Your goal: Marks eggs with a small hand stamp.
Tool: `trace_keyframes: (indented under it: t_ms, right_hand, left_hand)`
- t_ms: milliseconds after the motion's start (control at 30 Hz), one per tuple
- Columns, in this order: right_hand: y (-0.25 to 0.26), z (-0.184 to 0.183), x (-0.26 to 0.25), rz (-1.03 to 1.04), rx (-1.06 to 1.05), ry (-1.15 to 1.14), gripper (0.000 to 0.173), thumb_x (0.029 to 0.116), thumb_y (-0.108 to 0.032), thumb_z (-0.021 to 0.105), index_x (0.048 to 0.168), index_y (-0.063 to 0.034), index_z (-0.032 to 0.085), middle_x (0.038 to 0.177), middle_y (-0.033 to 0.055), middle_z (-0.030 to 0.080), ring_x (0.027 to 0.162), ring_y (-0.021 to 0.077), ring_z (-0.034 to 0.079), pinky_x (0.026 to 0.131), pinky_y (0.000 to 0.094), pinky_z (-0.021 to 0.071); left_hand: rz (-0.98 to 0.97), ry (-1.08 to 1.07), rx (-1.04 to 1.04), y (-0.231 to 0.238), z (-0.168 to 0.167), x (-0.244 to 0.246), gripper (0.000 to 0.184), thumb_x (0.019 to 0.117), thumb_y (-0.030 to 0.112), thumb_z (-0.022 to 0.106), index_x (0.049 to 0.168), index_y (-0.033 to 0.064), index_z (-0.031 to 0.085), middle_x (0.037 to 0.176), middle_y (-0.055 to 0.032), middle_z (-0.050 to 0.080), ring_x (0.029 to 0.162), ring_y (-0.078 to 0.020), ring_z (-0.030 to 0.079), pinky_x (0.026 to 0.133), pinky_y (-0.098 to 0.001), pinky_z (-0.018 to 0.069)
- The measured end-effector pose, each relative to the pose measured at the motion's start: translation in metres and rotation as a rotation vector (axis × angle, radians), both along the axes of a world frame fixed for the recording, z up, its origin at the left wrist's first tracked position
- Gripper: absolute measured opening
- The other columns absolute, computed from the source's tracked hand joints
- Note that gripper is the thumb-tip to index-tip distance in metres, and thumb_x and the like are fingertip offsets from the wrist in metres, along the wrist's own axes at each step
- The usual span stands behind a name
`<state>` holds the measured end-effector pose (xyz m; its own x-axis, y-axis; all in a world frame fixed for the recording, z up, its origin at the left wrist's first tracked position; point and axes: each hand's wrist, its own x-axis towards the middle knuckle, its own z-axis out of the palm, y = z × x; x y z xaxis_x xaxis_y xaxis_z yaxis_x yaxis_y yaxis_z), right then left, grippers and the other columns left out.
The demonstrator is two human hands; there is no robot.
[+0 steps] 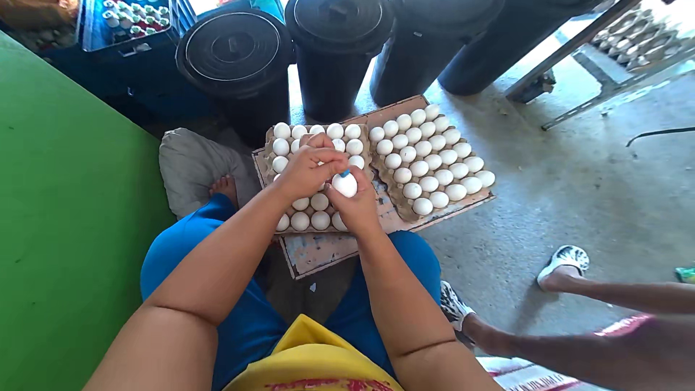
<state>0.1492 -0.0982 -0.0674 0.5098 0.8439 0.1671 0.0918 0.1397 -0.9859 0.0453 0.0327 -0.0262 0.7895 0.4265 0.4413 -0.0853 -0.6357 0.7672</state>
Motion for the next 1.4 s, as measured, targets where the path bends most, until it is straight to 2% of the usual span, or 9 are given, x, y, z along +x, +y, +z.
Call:
trace_keyframes:
  t_ms: [133,300,400,600,700,867,1000,1200,1400]
  right_hand:
    - [0.001,-0.001,0.003,-0.001,0.049,-0.005,0.04,0.0797,-0.008,0.078,0.117,-0.002,0.065,0.106,0.0036,0.068,0.091,0.0062,0.066,0.082,0.0259,0.0586]
    - [0.002,-0.001,0.002,-0.015,0.028,0.006,0.039,0.0817,-0.011,0.078,0.118,-0.002,0.065,0.104,0.0041,0.068,0.086,0.0059,0.066,0.075,0.0245,0.0587]
    - [0.002,-0.002,0.005,-0.013,0.08,-0.029,0.038,0.0783,-0.006,0.078,0.114,-0.002,0.066,0.105,0.0026,0.068,0.095,0.0047,0.066,0.084,0.0244,0.0571]
    - [0.001,0.001,0.002,-0.005,0.029,0.003,0.039,0.0834,-0.012,0.077,0.118,-0.002,0.064,0.103,0.0052,0.068,0.08,0.0066,0.066,0.068,0.0239,0.0587]
    - [0.002,-0.002,0.004,-0.011,0.096,-0.025,0.038,0.0778,-0.005,0.078,0.113,-0.002,0.066,0.104,0.0021,0.068,0.094,0.0041,0.066,0.084,0.0241,0.0571]
    - [0.002,0.0,0.002,-0.005,0.022,0.019,0.038,0.0836,-0.012,0.078,0.118,-0.0026,0.064,0.103,0.005,0.067,0.081,0.0072,0.066,0.07,0.0253,0.0586]
    - [0.001,-0.002,0.005,-0.009,0.084,-0.016,0.035,0.0789,-0.006,0.077,0.112,-0.0028,0.066,0.102,0.0017,0.068,0.093,0.005,0.066,0.083,0.0248,0.0578]
    - [0.0,-0.001,0.0,0.009,0.053,-0.016,0.037,0.0834,-0.011,0.077,0.117,-0.0011,0.064,0.101,0.0049,0.069,0.084,0.0073,0.068,0.074,0.0258,0.0597]
    - [0.002,-0.002,0.002,-0.011,0.111,0.002,0.034,0.0794,-0.006,0.078,0.11,-0.0015,0.065,0.101,0.003,0.067,0.086,0.0058,0.065,0.077,0.026,0.0583]
  left_hand:
    - [-0.099,-0.038,0.035,-0.008,-0.001,0.003,0.02,0.0983,0.021,0.064,0.094,0.0115,0.082,0.093,-0.0029,0.065,0.107,-0.0143,0.055,0.108,-0.0396,0.0343]
    - [-0.007,-0.019,0.013,-0.002,0.0,0.001,0.023,0.099,0.024,0.063,0.092,0.0111,0.081,0.094,-0.0015,0.065,0.108,-0.0139,0.055,0.106,-0.037,0.0357]
    - [-0.112,-0.051,0.074,-0.012,0.0,0.005,0.021,0.0984,0.023,0.063,0.092,0.0123,0.081,0.09,-0.0024,0.064,0.105,-0.0146,0.055,0.107,-0.0406,0.0321]
    - [0.012,-0.046,0.018,0.002,-0.001,0.001,0.023,0.099,0.026,0.064,0.091,0.0127,0.081,0.092,-0.0002,0.064,0.108,-0.0131,0.053,0.104,-0.0358,0.0353]
    - [-0.099,-0.051,0.062,-0.013,0.003,0.005,0.021,0.0977,0.024,0.064,0.092,0.014,0.081,0.092,-0.0015,0.066,0.109,-0.0147,0.055,0.108,-0.0404,0.0327]
    - [-0.087,-0.057,0.058,0.007,-0.004,0.004,0.025,0.1005,0.027,0.062,0.092,0.0139,0.081,0.092,0.0005,0.064,0.108,-0.0121,0.054,0.109,-0.04,0.0305]
    - [-0.085,-0.072,0.071,-0.015,0.0,0.007,0.021,0.0977,0.025,0.065,0.09,0.0137,0.081,0.094,-0.003,0.066,0.111,-0.0168,0.055,0.11,-0.0424,0.0325]
    - [-0.052,-0.052,0.037,0.005,-0.005,0.003,0.025,0.1001,0.026,0.061,0.092,0.0115,0.081,0.096,-0.0015,0.065,0.11,-0.0133,0.054,0.108,-0.0374,0.0339]
    - [-0.161,-0.066,0.068,-0.007,-0.002,0.008,0.027,0.1,0.028,0.061,0.09,0.0121,0.081,0.107,-0.0077,0.069,0.129,-0.025,0.052,0.12,-0.0508,0.0242]
